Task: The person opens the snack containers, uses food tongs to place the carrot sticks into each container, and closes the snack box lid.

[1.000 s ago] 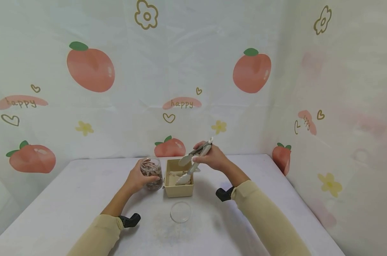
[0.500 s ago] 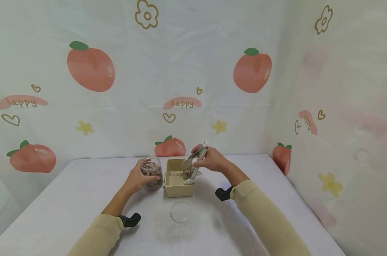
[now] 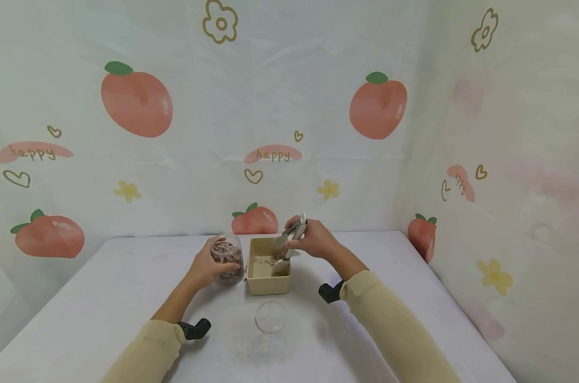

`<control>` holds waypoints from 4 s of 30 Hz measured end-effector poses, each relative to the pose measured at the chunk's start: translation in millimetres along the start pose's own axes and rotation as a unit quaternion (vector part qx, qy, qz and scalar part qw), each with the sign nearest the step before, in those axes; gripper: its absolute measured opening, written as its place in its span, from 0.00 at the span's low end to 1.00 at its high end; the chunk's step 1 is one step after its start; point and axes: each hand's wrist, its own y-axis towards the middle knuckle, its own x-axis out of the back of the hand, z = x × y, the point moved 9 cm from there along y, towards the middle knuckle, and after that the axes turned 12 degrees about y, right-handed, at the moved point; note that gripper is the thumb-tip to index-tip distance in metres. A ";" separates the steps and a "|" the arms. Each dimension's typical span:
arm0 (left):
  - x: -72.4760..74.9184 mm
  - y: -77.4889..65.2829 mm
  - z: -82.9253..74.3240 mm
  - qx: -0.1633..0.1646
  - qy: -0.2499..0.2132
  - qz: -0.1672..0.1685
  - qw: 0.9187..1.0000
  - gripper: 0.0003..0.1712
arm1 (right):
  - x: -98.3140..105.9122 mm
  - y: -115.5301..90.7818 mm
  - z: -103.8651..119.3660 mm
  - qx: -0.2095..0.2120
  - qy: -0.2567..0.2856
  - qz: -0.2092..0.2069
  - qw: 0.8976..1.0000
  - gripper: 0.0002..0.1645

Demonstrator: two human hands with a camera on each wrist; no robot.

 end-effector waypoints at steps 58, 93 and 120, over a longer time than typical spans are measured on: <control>-0.9 1.4 1.6 0.006 0.003 0.002 1.000 0.58 | 22.1 -12.1 9.4 0.041 0.184 -0.160 0.969 0.13; -0.6 1.1 1.8 -0.001 0.014 0.000 1.000 0.56 | -7.5 20.8 77.4 0.164 0.319 -0.118 0.926 0.13; 3.3 1.9 -0.8 0.000 0.016 -0.007 1.000 0.57 | 16.5 -6.5 74.7 0.095 0.272 -0.164 0.944 0.16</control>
